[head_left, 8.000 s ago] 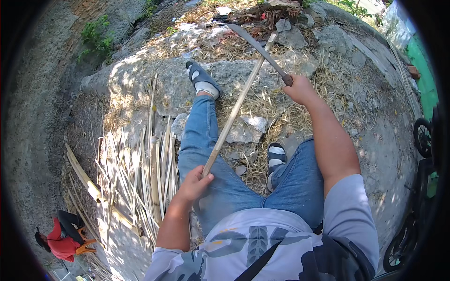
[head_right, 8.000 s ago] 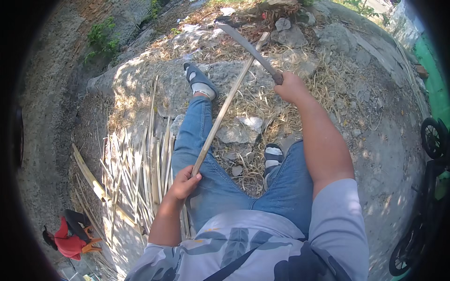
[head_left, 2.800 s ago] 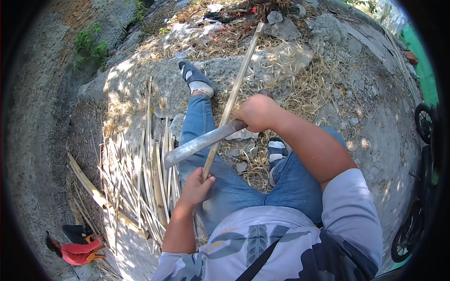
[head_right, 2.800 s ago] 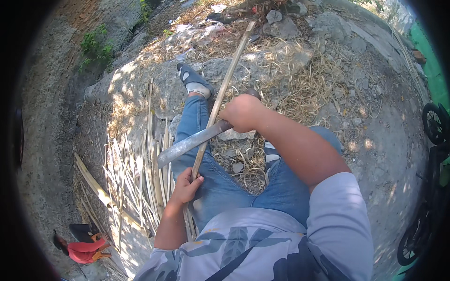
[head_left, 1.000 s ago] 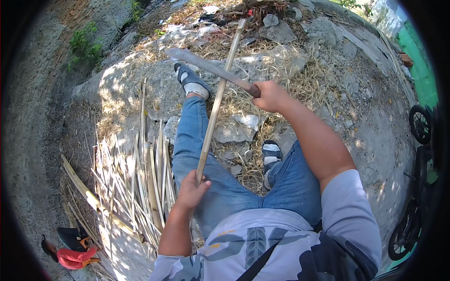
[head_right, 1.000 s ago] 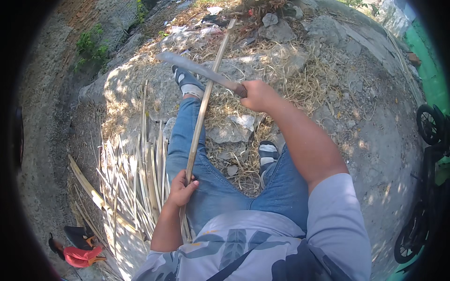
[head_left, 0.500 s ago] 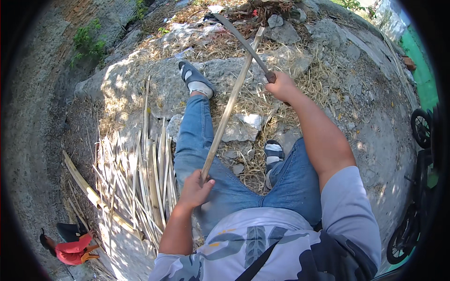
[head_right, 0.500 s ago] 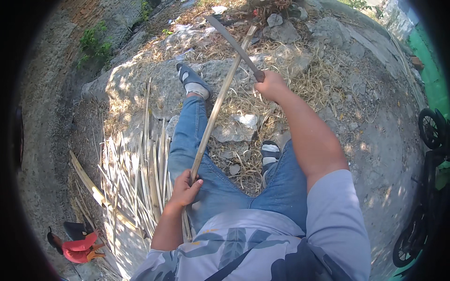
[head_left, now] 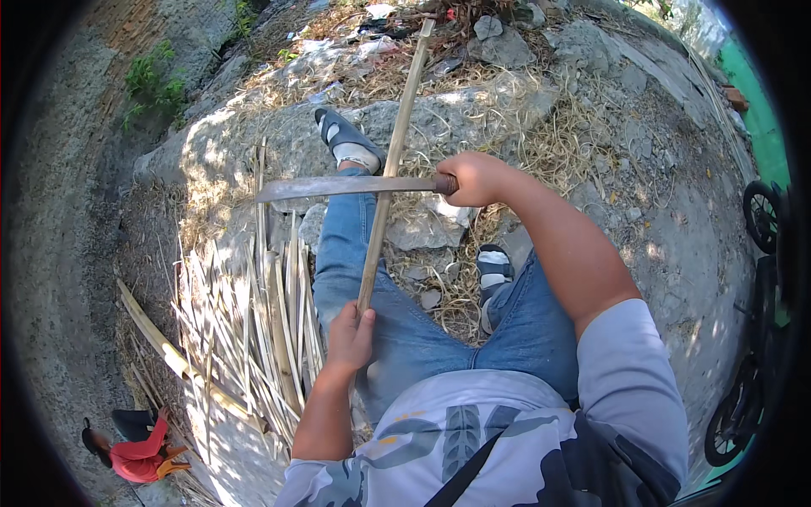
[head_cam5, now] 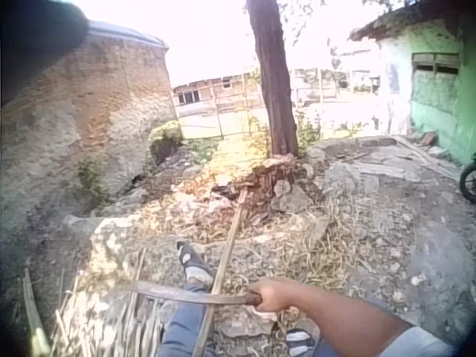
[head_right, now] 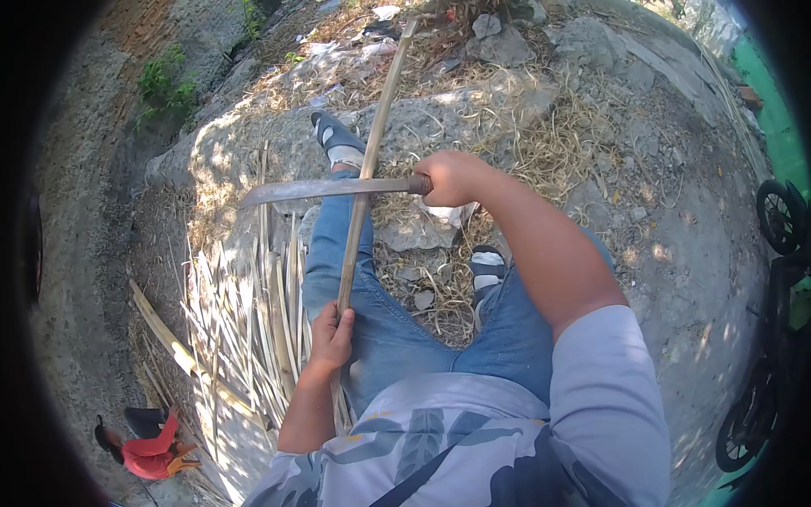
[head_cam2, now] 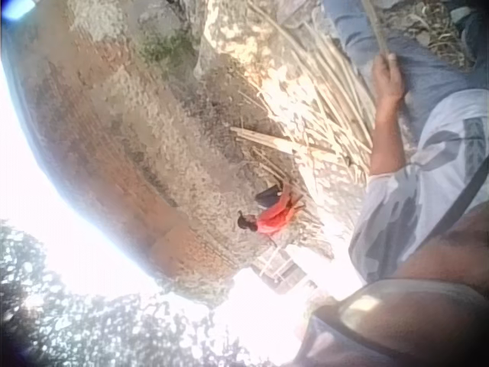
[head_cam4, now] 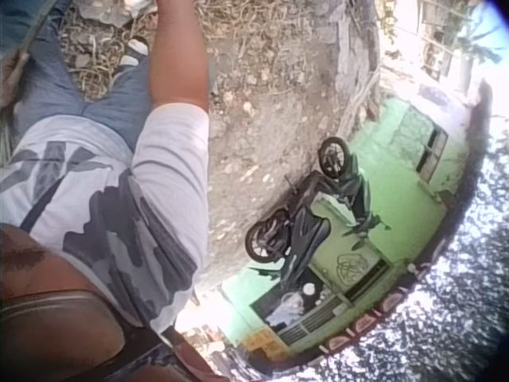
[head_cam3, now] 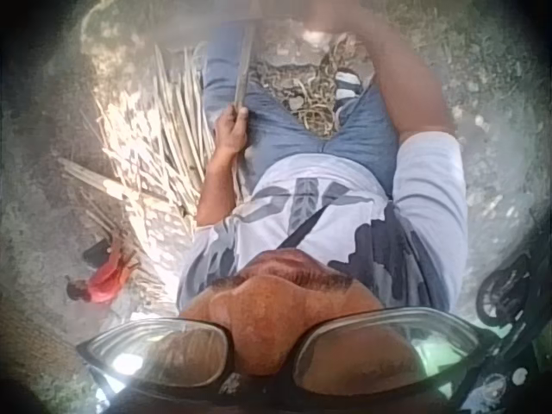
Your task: The person scrapes and whittles thin bamboo sticks with a large knife, smoothing down the surface along the length of each stick.
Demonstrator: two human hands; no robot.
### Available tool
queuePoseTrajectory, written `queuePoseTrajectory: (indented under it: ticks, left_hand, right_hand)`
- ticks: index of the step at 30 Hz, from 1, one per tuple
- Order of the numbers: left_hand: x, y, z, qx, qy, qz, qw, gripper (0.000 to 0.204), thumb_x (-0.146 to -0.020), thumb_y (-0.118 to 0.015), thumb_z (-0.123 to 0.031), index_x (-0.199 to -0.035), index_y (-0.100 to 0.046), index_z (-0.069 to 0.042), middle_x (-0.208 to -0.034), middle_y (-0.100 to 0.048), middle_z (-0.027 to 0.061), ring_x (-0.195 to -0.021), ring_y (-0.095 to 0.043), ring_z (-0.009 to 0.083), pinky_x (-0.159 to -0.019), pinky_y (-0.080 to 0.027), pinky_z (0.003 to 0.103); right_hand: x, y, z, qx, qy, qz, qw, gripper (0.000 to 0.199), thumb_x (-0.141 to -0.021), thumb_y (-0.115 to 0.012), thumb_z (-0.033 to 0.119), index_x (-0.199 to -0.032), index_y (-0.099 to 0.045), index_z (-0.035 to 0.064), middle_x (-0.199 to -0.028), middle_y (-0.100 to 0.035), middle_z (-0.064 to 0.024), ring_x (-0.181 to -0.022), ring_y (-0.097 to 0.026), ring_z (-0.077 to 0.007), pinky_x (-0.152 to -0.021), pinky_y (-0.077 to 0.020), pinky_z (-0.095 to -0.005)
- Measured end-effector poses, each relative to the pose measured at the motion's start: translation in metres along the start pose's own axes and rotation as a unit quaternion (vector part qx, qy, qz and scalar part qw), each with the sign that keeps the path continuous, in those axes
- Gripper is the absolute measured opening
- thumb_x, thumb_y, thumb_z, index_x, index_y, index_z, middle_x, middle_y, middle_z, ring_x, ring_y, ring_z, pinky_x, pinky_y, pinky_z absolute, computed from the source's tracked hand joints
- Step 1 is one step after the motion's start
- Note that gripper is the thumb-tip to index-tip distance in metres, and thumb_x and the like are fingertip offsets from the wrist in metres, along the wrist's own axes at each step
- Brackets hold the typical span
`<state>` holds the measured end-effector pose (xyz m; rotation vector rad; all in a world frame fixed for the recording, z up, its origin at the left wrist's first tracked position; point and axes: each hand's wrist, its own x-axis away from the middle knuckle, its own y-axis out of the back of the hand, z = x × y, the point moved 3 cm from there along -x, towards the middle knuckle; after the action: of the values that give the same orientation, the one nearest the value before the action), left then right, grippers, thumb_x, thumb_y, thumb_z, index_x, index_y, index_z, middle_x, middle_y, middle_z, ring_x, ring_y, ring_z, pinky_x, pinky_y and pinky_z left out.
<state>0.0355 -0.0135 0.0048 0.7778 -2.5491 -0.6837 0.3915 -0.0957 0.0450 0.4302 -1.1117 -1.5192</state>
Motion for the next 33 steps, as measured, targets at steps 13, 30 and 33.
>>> queuePoseTrajectory:
  ticks: [13, 30, 33]
  left_hand:
    - [0.002, -0.002, 0.041, 0.212, 0.080, 0.028, 0.974, 0.026, -0.101, -0.062, -0.025, -0.105, -0.063, 0.001, -0.077, -0.055, -0.0026, -0.073, -0.047, 0.0057, -0.063, -0.041, 0.026]
    - [-0.001, 0.000, 0.032, 0.215, 0.114, 0.054, 0.968, 0.022, -0.103, -0.059, -0.023, -0.107, -0.061, -0.002, -0.072, -0.051, -0.0061, -0.066, -0.044, 0.0036, -0.058, -0.039, 0.024]
    - [0.004, -0.001, 0.029, 0.202, 0.117, 0.055, 0.971, 0.020, -0.103, -0.059, -0.023, -0.106, -0.061, -0.003, -0.073, -0.052, -0.0059, -0.068, -0.045, 0.0039, -0.060, -0.039, 0.024]
  right_hand:
    - [0.009, -0.023, 0.057, 0.199, 0.100, 0.005, 0.975, 0.024, -0.078, -0.070, 0.020, -0.102, -0.071, 0.0191, -0.092, -0.073, -0.0081, -0.093, -0.071, -0.0299, -0.079, -0.0560, -0.0450]
    - [0.004, -0.023, 0.049, 0.189, 0.131, -0.040, 0.972, 0.020, -0.073, -0.072, 0.023, -0.091, -0.067, 0.0156, -0.080, -0.070, -0.0087, -0.080, -0.071, -0.0319, -0.072, -0.0552, -0.0456]
    - [0.003, 0.012, -0.008, 0.070, -0.075, -0.090, 0.991, 0.025, -0.075, -0.070, 0.020, -0.099, -0.071, 0.0139, -0.094, -0.074, -0.0092, -0.092, -0.072, -0.0307, -0.078, -0.0560, -0.0430]
